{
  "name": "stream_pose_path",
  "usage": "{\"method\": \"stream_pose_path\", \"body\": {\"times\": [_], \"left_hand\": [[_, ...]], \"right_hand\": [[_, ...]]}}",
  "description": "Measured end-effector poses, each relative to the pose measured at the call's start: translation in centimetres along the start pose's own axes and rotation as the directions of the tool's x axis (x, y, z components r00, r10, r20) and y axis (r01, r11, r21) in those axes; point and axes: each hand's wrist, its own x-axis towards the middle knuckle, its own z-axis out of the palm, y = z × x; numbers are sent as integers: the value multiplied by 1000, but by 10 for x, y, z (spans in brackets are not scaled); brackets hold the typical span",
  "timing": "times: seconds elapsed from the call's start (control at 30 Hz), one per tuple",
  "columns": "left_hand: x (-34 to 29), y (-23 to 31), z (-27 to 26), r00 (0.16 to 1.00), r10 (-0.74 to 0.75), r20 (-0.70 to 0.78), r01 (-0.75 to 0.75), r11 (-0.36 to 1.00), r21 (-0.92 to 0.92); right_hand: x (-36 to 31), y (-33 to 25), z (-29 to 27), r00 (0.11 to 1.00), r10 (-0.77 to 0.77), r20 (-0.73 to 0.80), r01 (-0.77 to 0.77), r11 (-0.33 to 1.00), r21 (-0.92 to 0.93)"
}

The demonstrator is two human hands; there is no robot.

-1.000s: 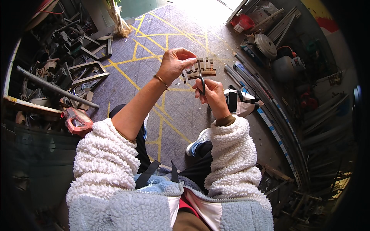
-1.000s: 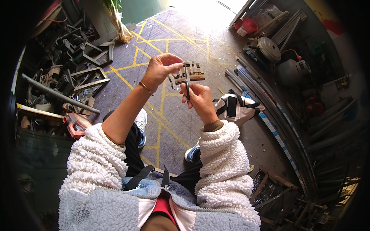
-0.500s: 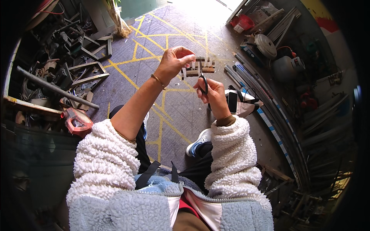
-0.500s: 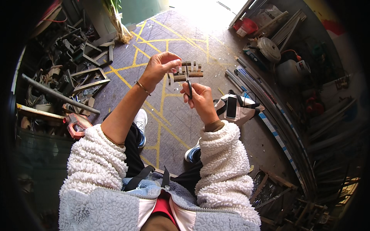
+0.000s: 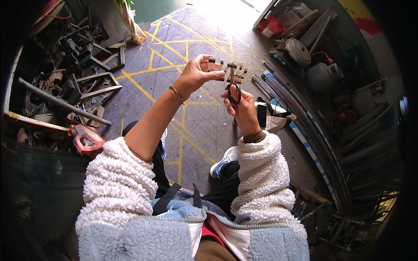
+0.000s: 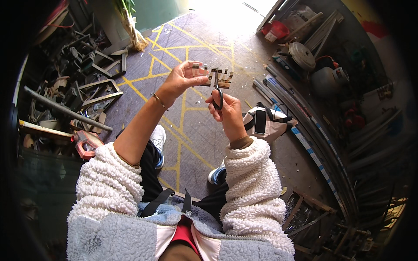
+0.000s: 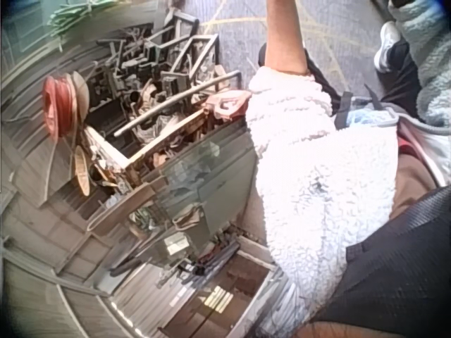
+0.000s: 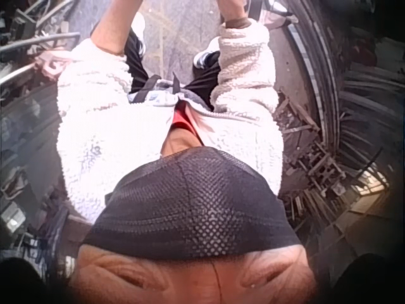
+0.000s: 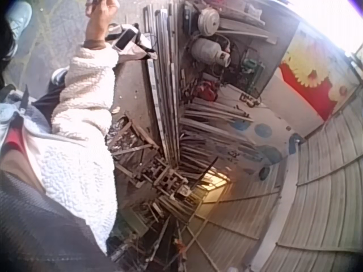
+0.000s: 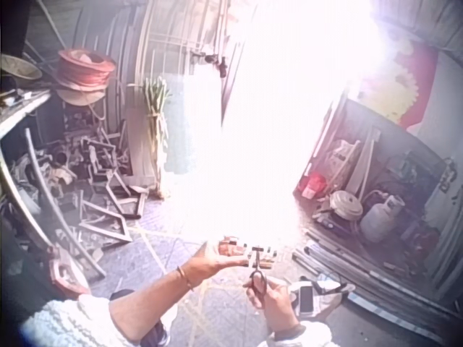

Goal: The person sits on the floor and uses scissors to cut individual stickers from a sheet. They hold the sheet with one hand and cut with the other, occasionally picking up fallen pieces from the floor.

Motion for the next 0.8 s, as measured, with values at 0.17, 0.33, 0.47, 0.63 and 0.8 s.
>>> {"method": "stream_pose_path", "body": {"times": [0.17,0.33,0.47,0.63,0.8], "left_hand": [[-2,-10,4,988,9,152,-24,995,93],[-3,-22,8,993,-8,120,-36,934,356],[-1,-29,13,989,135,63,-148,876,458],[-4,-37,20,985,159,-60,-118,894,433],[-4,-40,20,982,175,-74,-126,891,437]], "right_hand": [[-1,-3,-1,998,-38,53,29,986,165],[-3,-2,-5,992,-38,116,4,961,276],[-4,-1,-7,991,-18,132,-11,977,215],[-6,-5,-3,990,-14,144,-23,967,252],[-7,-3,-2,990,-9,141,-31,959,283]]}}
